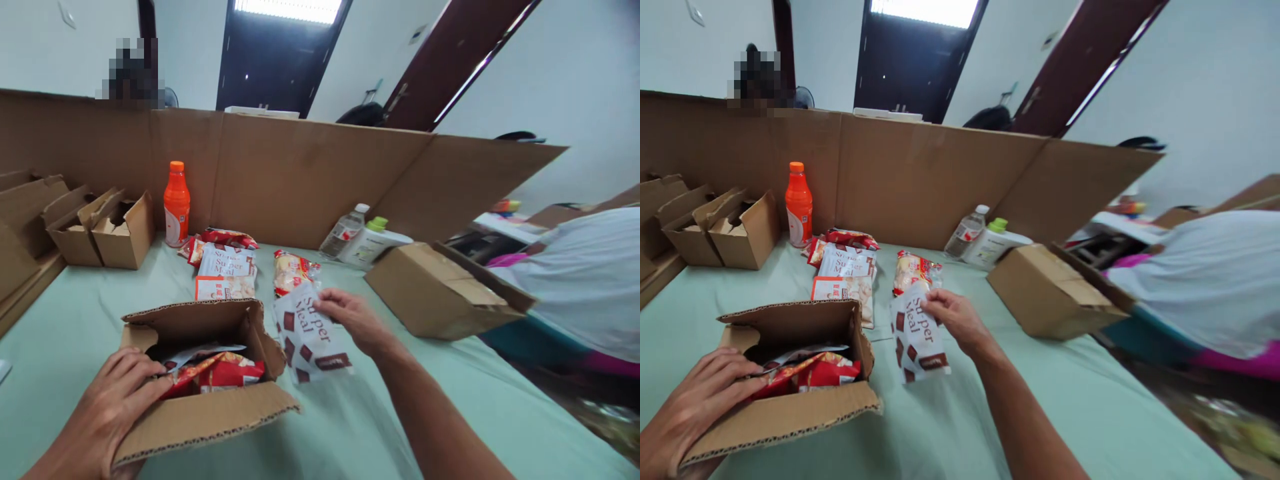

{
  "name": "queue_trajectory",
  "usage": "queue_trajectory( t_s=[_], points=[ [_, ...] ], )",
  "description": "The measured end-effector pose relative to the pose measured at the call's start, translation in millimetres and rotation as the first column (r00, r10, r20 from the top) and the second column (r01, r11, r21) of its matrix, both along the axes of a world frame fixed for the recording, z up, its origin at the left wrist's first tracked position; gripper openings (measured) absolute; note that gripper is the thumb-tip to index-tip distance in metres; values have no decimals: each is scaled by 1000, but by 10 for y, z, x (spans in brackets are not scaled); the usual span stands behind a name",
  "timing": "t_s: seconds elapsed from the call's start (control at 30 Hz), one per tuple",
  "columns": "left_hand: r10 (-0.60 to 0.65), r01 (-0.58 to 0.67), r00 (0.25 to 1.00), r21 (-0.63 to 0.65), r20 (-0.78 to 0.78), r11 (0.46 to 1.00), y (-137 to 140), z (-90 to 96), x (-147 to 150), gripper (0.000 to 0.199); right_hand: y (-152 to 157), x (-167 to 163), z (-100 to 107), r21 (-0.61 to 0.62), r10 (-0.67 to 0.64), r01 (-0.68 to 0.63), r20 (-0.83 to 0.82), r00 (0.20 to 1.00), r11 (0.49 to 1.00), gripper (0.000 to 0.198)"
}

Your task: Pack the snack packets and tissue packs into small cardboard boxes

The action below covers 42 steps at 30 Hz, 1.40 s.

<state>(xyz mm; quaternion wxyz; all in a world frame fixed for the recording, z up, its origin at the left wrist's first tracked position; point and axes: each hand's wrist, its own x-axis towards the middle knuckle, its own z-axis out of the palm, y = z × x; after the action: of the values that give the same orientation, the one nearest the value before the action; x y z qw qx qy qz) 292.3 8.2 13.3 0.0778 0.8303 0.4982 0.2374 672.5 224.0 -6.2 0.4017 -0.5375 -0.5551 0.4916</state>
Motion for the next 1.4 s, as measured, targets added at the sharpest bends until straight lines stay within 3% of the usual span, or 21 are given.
queue_trajectory(
  t_s=[0.17,0.37,0.5,0.6,0.67,0.73,0.83,0.93,1.03,1.13,1.23,1.4],
  points=[
    [10,-11,1000,20,15,1000,-11,-29,19,71,-164,3,-290,-173,114,-106,34,993,979,53],
    [-35,35,999,11,-6,999,6,47,-6,79,-323,118,-252,-222,181,-167,45,982,961,58],
    [-10,10,1000,12,14,1000,4,92,50,71,-432,170,-114,-151,135,-128,41,990,980,57],
    [-21,21,999,7,39,1000,7,106,84,61,-518,102,74,152,7,-1,-41,999,988,46],
    [-29,29,999,4,44,1000,12,105,92,56,-583,-16,229,428,-37,97,-148,988,899,33],
    [-30,30,999,1,45,1000,17,100,93,53,-659,-178,390,615,-16,116,-166,986,780,19],
    [-40,40,999,-5,32,999,22,102,93,47,-782,-449,637,761,45,-17,-15,999,648,16],
    [-46,47,998,-21,35,999,21,124,101,41,-871,-702,874,800,180,-237,164,970,551,19],
    [-39,41,999,-55,32,998,22,147,112,44,-876,-934,1014,777,326,-425,296,898,465,22],
    [-39,41,999,-65,32,997,26,151,121,55,-803,-1154,974,654,465,-633,446,765,414,26],
    [-41,43,999,-55,35,998,28,130,130,53,-710,-1358,830,419,532,-807,608,589,416,31],
    [-27,28,999,-33,31,999,13,67,132,48,-624,-1656,822,97,490,-873,795,357,479,23]
  ],
)
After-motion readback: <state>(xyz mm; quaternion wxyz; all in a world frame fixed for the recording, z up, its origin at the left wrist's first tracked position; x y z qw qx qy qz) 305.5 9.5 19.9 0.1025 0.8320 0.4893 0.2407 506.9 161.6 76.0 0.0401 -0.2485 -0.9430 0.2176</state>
